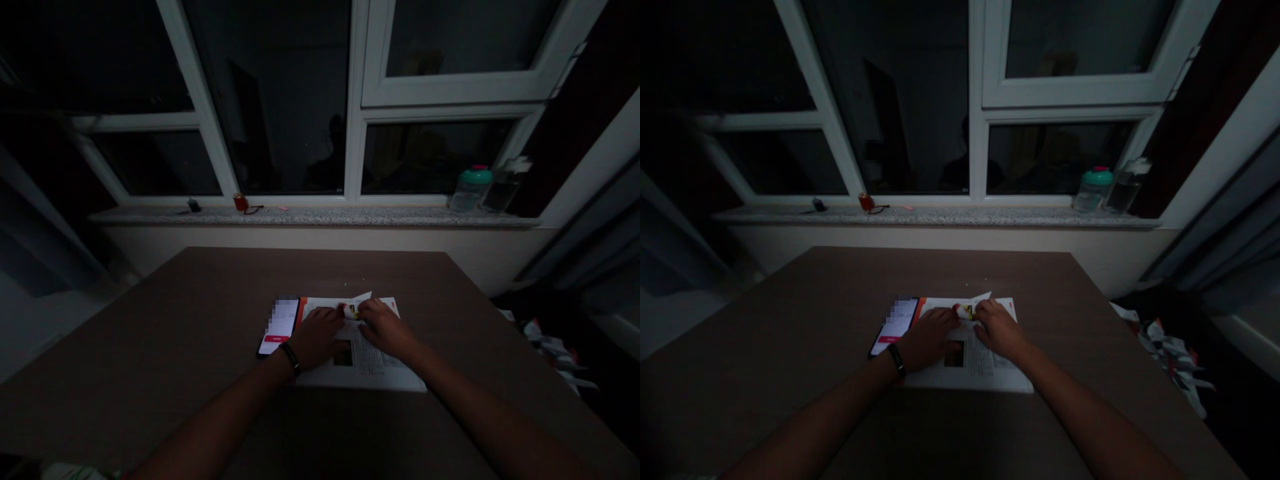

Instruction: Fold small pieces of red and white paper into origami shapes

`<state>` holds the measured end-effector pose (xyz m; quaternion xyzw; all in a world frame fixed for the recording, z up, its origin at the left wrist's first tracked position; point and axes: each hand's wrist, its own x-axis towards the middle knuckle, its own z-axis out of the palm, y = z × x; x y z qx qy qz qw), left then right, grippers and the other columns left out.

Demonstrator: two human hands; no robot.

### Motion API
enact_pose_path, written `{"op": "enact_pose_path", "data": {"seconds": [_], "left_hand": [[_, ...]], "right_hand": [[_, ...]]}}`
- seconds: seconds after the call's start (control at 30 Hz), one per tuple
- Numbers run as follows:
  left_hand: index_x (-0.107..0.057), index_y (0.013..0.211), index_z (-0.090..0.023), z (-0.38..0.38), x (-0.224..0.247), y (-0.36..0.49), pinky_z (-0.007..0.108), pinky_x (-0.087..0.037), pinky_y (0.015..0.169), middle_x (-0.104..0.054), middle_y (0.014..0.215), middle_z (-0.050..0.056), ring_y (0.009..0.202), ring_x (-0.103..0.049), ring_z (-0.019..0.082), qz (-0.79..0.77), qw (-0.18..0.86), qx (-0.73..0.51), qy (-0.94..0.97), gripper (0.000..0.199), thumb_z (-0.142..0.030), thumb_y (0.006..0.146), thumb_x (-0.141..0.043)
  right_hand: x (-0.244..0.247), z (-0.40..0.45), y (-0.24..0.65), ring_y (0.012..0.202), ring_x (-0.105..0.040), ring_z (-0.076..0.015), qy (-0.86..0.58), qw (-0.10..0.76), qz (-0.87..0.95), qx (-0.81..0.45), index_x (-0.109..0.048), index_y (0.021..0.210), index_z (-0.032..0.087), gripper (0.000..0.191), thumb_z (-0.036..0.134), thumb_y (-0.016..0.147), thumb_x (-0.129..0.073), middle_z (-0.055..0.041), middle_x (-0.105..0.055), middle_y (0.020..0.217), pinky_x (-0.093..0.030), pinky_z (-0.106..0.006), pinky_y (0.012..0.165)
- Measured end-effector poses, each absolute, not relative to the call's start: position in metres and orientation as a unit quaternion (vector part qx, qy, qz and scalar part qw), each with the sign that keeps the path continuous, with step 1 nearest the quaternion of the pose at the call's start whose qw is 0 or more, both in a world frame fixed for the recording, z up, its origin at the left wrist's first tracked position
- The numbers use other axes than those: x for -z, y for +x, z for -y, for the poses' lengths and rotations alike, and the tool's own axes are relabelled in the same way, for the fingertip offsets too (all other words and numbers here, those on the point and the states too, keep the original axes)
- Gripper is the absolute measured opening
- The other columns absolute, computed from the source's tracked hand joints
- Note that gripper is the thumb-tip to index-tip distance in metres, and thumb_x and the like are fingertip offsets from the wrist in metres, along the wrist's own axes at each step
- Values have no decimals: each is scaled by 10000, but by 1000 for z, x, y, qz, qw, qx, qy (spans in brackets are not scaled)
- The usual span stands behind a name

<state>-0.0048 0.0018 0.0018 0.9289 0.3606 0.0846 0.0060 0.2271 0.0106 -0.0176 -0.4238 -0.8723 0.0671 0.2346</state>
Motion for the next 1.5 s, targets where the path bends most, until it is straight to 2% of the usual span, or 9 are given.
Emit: {"op": "enact_pose_path", "data": {"seconds": [0.1, 0.27, 0.53, 0.73, 0.87, 1.0, 1.17, 1.33, 1.5], "left_hand": [[-522, 1244, -174, -2, -3, -5, 450, -368, 1043, -549, 1300, 111, 1213, -488, 282, -379, 1, -90, 921, 474, -468, 892, -643], [-546, 1184, -162, 0, -3, -4, 445, -407, 1003, -575, 1203, 107, 1145, -515, 289, -370, -2, -84, 925, 428, -442, 881, -660], [-501, 1309, -224, 3, 1, -3, 507, -344, 1083, -542, 1310, 110, 1221, -492, 313, -355, 8, -80, 931, 529, -438, 864, -688], [-482, 1337, -230, 2, -2, -5, 471, -355, 1078, -518, 1366, 104, 1263, -471, 290, -362, 9, -86, 928, 523, -433, 889, -661], [-552, 1233, -204, 1, -6, -6, 456, -400, 1029, -570, 1274, 108, 1192, -522, 288, -381, 12, -76, 922, 414, -441, 905, -636], [-569, 1182, -195, 1, -5, -6, 457, -404, 1020, -583, 1225, 110, 1176, -526, 293, -387, 4, -84, 918, 373, -447, 912, -621], [-547, 1230, -193, 2, -5, -5, 466, -395, 1039, -570, 1254, 114, 1196, -512, 300, -380, 10, -76, 922, 423, -417, 889, -660], [-515, 1285, -197, 2, -5, -4, 463, -388, 1063, -546, 1309, 118, 1229, -499, 293, -372, 15, -77, 925, 473, -395, 885, -672], [-524, 1267, -187, 4, -5, -3, 472, -402, 1051, -543, 1315, 124, 1224, -506, 304, -377, 23, -77, 923, 472, -406, 879, -678]], "right_hand": [[19, -9, 226, 1005, -513, -230, -401, 240, 880, -88, -644, 944, 180, 132, 120, 859, -562, -72, -610, 1016, -408, -349, 881], [20, -8, 223, 935, -525, -207, -395, 226, 886, -86, -642, 879, 176, 143, 137, 913, -509, -61, -615, 931, -409, -327, 826], [23, -10, 222, 939, -538, -207, -397, 233, 883, -88, -657, 912, 182, 144, 113, 892, -533, -62, -630, 940, -407, -325, 828], [21, -12, 236, 1013, -527, -232, -461, 261, 846, -66, -672, 1037, 185, 305, 54, 797, -536, -71, -624, 1027, -389, -359, 895], [26, -16, 244, 1022, -515, -246, -527, 284, 798, -65, -665, 1005, 165, 348, 18, 727, -514, -87, -601, 1013, -409, -371, 921], [34, -20, 246, 1054, -522, -232, -504, 319, 794, -114, -650, 1005, 165, 415, -38, 699, -457, -87, -588, 1023, -418, -372, 957], [39, -29, 243, 1027, -532, -218, -470, 353, 799, -123, -659, 994, 176, 479, -74, 673, -406, -80, -592, 1003, -424, -366, 946], [35, -31, 241, 1000, -525, -232, -449, 364, 811, -92, -652, 982, 183, 406, -30, 706, -444, -80, -593, 980, -430, -366, 910], [30, -22, 248, 977, -527, -253, -534, 328, 778, -52, -637, 988, 190, 331, 51, 702, -545, -80, -589, 992, -435, -377, 883]]}}
